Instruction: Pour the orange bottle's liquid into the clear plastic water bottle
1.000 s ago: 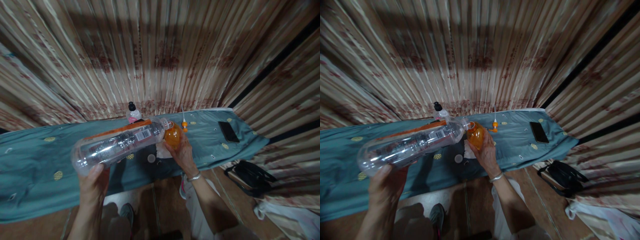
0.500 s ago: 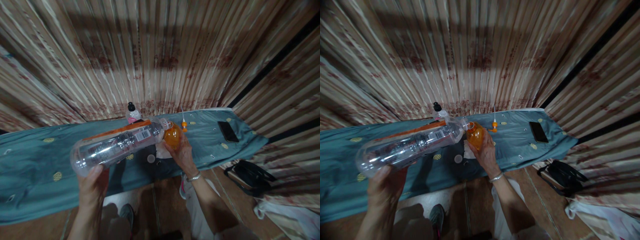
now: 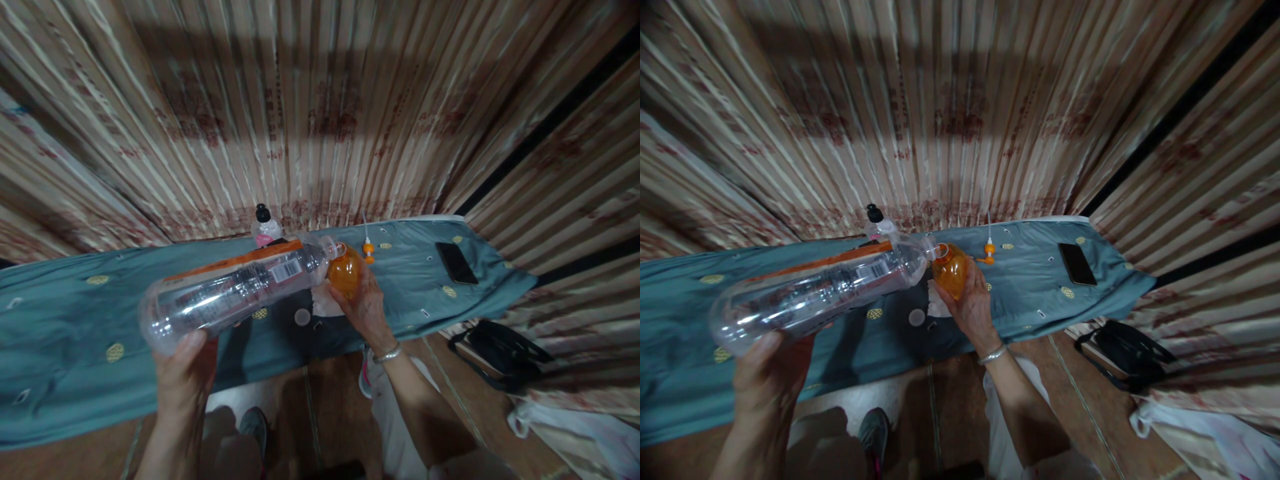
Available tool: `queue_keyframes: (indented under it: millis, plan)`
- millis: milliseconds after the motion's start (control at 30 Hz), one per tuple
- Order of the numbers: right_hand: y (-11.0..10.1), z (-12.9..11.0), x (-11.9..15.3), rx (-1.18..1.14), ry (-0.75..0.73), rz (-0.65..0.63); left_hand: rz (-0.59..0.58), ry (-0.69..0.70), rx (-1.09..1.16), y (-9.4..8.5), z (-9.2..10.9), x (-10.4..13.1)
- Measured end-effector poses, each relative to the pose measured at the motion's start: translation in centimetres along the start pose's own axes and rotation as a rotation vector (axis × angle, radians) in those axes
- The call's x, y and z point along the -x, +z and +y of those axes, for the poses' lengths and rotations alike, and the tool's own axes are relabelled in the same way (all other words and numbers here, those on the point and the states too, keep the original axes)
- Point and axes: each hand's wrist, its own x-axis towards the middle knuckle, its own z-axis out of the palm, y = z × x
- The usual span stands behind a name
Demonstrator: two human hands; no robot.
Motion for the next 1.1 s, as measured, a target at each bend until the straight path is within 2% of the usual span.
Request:
queue_keyframes:
  millis: [200, 1100]
  plan:
    - [0.05, 0.21, 0.09, -0.041, 0.005, -0.025, 0.029, -0.024, 0.005, 0.05, 0.06, -0.05]
    - [-0.1, 0.03, -0.05, -0.024, -0.004, -0.011, 0.014, -0.008, -0.02, -0.15, -0.18, -0.09]
